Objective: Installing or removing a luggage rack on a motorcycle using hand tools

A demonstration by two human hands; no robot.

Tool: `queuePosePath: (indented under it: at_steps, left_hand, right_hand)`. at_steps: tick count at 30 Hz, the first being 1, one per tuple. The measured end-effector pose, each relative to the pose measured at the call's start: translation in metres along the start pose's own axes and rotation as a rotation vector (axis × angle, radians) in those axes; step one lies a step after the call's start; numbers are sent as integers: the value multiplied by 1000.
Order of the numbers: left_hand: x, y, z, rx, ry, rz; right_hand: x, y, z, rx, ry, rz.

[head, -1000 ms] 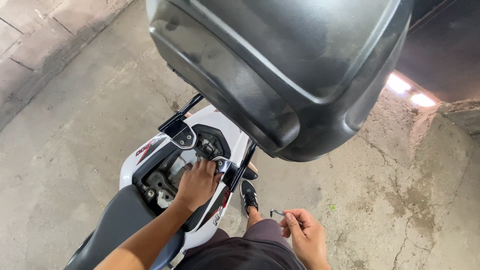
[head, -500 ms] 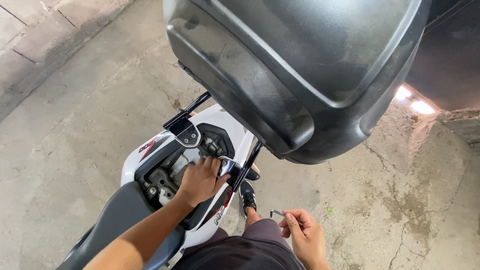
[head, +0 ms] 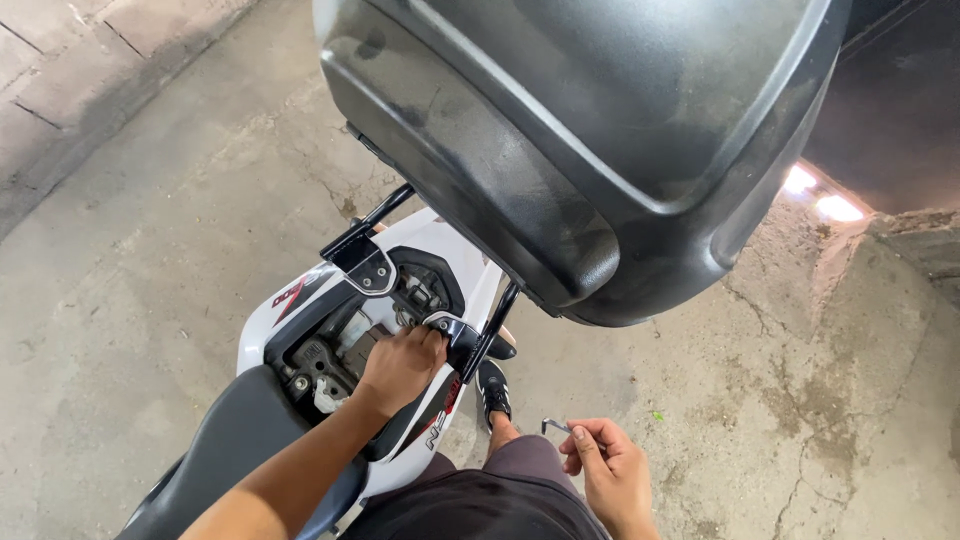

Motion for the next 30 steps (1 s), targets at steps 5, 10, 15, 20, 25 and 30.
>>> queuePosePath:
  at_steps: [5, 10, 15, 20, 25, 30]
  left_hand:
    - [5, 5, 16, 68, 119, 63]
    - [-2, 10, -19, 150, 225, -142]
    - [3, 12, -32, 59, 107, -54]
    - [5, 1, -2, 35, 174, 237]
    - [12, -4, 20, 78, 137, 35]
    - [3, 9, -29, 94, 115, -16]
  right_hand:
    - [0, 1, 1, 14, -6, 5]
    - [-4, 3, -3, 0, 7, -21]
    - [-6, 6, -2, 11, -3, -49]
    - [-4, -1, 5, 18, -22, -8]
    - [-4, -6, 4, 16, -21, -70]
    - [-1, -15, 1, 59, -7, -3]
Point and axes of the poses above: each hand's wrist, its own x-axis towards the middle knuckle, its own z-axis out of the back of the hand, y = z × x, the point moved 3 cm from there along x, towards the middle knuckle, and after that the axes turned 9 degrees about x, right-handed, at the moved point
